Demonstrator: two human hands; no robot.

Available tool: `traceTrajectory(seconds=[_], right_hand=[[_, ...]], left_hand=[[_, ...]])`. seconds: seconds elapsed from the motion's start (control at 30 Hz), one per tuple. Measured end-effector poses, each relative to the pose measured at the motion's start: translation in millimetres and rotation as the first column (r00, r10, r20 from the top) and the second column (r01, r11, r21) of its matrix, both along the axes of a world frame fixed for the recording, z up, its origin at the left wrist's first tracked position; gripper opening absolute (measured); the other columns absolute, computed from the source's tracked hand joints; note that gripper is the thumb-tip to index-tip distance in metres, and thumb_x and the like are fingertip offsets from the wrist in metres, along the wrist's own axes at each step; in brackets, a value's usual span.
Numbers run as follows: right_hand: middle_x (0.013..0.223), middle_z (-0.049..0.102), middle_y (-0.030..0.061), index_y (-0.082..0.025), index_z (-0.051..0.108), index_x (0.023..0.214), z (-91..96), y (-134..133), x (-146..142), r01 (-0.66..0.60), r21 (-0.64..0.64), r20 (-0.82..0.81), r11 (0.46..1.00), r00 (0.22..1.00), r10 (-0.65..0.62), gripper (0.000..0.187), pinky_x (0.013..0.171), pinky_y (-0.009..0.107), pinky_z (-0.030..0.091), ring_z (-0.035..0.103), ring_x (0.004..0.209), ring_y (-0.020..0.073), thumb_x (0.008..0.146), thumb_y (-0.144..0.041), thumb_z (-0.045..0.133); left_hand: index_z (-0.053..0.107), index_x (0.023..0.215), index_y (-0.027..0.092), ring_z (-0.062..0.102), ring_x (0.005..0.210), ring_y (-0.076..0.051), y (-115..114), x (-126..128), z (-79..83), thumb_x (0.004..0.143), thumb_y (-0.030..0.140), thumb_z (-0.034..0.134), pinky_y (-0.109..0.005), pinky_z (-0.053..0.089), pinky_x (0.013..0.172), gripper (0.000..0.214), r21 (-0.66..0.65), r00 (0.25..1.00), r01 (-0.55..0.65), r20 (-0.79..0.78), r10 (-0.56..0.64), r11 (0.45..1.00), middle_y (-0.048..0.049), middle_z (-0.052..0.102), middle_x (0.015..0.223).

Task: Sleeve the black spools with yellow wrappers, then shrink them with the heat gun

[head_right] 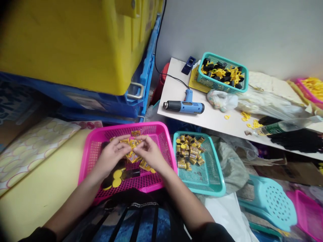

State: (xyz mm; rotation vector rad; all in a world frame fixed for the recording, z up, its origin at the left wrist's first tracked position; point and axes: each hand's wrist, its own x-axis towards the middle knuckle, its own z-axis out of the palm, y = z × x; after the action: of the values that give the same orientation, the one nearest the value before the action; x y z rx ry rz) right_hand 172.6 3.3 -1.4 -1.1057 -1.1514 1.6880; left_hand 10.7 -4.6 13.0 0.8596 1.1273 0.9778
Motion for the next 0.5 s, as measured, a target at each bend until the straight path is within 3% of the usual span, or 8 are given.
traceTrajectory(seconds=[0.1, 0.2, 0.27, 0.3, 0.33, 0.4, 0.43, 0.5], right_hand=[[0.063, 0.049, -0.0073, -0.023, 0.053, 0.099, -1.1, 3.0, -5.5, 0.081, 0.031, 0.023, 0.996, 0.996, -0.082, 0.034, 0.059, 0.026, 0.04, 0.048, 0.058, 0.0112, 0.074, -0.034, 0.073], [0.07, 0.054, -0.0036, -0.023, 0.053, 0.101, -4.2, 2.2, -4.7, 0.103, 0.06, 0.083, 0.993, 0.991, -0.107, 0.024, 0.067, 0.03, 0.045, 0.054, 0.067, 0.014, 0.085, -0.04, 0.058], [0.082, 0.06, 0.0019, -0.021, 0.053, 0.101, -8.4, -2.1, -1.7, -0.028, 0.076, 0.222, 0.997, 0.975, 0.01, 0.02, 0.075, 0.034, 0.046, 0.058, 0.079, 0.0164, 0.092, -0.036, 0.044], [0.091, 0.062, 0.0048, -0.02, 0.054, 0.103, -11.2, -5.8, -0.9, -0.168, 0.074, 0.326, 0.983, 0.936, 0.135, 0.019, 0.08, 0.036, 0.046, 0.059, 0.086, 0.0183, 0.09, -0.031, 0.045], [0.099, 0.063, 0.0075, -0.02, 0.055, 0.106, -14.3, -10.4, -1.2, -0.337, 0.057, 0.44, 0.94, 0.853, 0.279, 0.023, 0.084, 0.039, 0.046, 0.058, 0.094, 0.021, 0.085, -0.027, 0.052], [0.112, 0.061, 0.0124, -0.019, 0.053, 0.118, -20.9, -21.1, -5.8, -0.615, -0.017, 0.642, 0.788, 0.597, 0.48, 0.049, 0.091, 0.043, 0.044, 0.055, 0.108, 0.0275, 0.071, -0.017, 0.065], [0.115, 0.061, 0.0147, -0.018, 0.05, 0.124, -23.7, -26.0, -9.6, -0.694, -0.058, 0.713, 0.718, 0.475, 0.516, 0.06, 0.092, 0.045, 0.043, 0.053, 0.111, 0.0299, 0.067, -0.013, 0.068], [0.112, 0.062, 0.0185, -0.013, 0.05, 0.127, -26.6, -32.0, -16.7, -0.754, -0.113, 0.799, 0.647, 0.318, 0.51, 0.061, 0.09, 0.044, 0.045, 0.056, 0.109, 0.0313, 0.067, -0.008, 0.064]], left_hand=[[0.058, 0.113, 0.018, 0.063, 0.066, -0.013, -2.3, 0.6, -4.5, 0.065, 0.026, 0.079, -0.025, 0.05, 0.063, 0.054, -0.042, 0.999, -0.007, 0.053, 0.009, 0.999, 0.0019, 0.066, 0.072], [0.064, 0.096, 0.016, 0.06, 0.06, -0.011, -1.4, -5.0, -10.8, 0.065, 0.029, 0.08, -0.023, 0.048, 0.058, 0.038, -0.069, 0.988, -0.137, 0.055, 0.141, 0.988, 0.0001, 0.067, 0.074], [0.067, 0.085, 0.014, 0.058, 0.057, -0.01, 0.8, -11.6, -12.9, 0.063, 0.034, 0.081, -0.023, 0.048, 0.056, 0.033, -0.076, 0.975, -0.22, 0.017, 0.221, 0.973, -0.0008, 0.068, 0.073], [0.069, 0.084, 0.014, 0.057, 0.055, -0.009, 2.0, -14.8, -13.0, 0.062, 0.036, 0.082, -0.023, 0.048, 0.055, 0.033, -0.074, 0.969, -0.248, -0.009, 0.248, 0.966, -0.0011, 0.068, 0.073], [0.07, 0.084, 0.014, 0.056, 0.054, -0.01, 3.0, -17.8, -12.6, 0.061, 0.039, 0.082, -0.024, 0.049, 0.055, 0.035, -0.07, 0.963, -0.271, -0.034, 0.269, 0.96, -0.0014, 0.069, 0.073], [0.073, 0.086, 0.015, 0.057, 0.054, -0.011, 4.4, -21.8, -10.9, 0.06, 0.044, 0.082, -0.025, 0.05, 0.054, 0.04, -0.056, 0.952, -0.299, -0.085, 0.294, 0.953, -0.0027, 0.071, 0.076], [0.074, 0.086, 0.015, 0.058, 0.054, -0.011, 4.6, -22.9, -10.1, 0.06, 0.046, 0.082, -0.026, 0.051, 0.055, 0.041, -0.049, 0.949, -0.302, -0.111, 0.295, 0.952, -0.0034, 0.072, 0.076], [0.076, 0.085, 0.015, 0.06, 0.055, -0.013, 4.1, -24.4, -9.0, 0.059, 0.05, 0.081, -0.027, 0.053, 0.056, 0.044, -0.031, 0.945, -0.295, -0.158, 0.287, 0.955, -0.0046, 0.073, 0.076]])
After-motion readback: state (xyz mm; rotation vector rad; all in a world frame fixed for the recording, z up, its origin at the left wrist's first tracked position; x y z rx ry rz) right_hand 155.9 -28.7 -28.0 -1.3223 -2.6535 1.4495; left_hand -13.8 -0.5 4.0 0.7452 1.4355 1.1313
